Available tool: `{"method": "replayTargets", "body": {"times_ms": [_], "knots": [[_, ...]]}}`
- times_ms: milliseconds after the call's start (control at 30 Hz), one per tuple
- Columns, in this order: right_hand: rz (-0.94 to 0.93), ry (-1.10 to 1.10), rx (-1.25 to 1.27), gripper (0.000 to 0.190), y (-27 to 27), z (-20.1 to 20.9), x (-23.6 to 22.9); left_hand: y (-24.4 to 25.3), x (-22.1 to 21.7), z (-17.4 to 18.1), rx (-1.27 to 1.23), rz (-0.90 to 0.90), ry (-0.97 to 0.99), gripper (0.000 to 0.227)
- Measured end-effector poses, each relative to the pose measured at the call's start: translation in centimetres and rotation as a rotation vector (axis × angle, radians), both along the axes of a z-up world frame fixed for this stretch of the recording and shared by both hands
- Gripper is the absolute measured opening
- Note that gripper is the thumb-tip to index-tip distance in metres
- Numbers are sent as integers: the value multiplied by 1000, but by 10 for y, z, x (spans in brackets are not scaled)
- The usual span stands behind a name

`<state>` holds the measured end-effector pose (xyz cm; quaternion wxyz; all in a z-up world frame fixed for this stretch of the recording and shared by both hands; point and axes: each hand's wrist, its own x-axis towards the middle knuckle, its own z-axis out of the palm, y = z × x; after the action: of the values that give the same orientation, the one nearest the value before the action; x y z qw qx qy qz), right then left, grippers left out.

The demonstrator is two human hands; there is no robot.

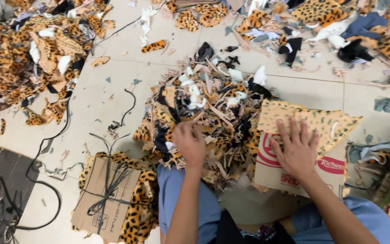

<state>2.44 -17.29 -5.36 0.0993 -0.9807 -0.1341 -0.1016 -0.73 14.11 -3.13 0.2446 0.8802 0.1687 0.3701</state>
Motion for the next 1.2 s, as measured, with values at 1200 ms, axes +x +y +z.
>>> {"method": "replayTargets", "body": {"times_ms": [1200], "knots": [[-660, 592, 1695, 11, -41, 18, -39, -119, 20, 54, -1093, -822, 680, 29]]}}
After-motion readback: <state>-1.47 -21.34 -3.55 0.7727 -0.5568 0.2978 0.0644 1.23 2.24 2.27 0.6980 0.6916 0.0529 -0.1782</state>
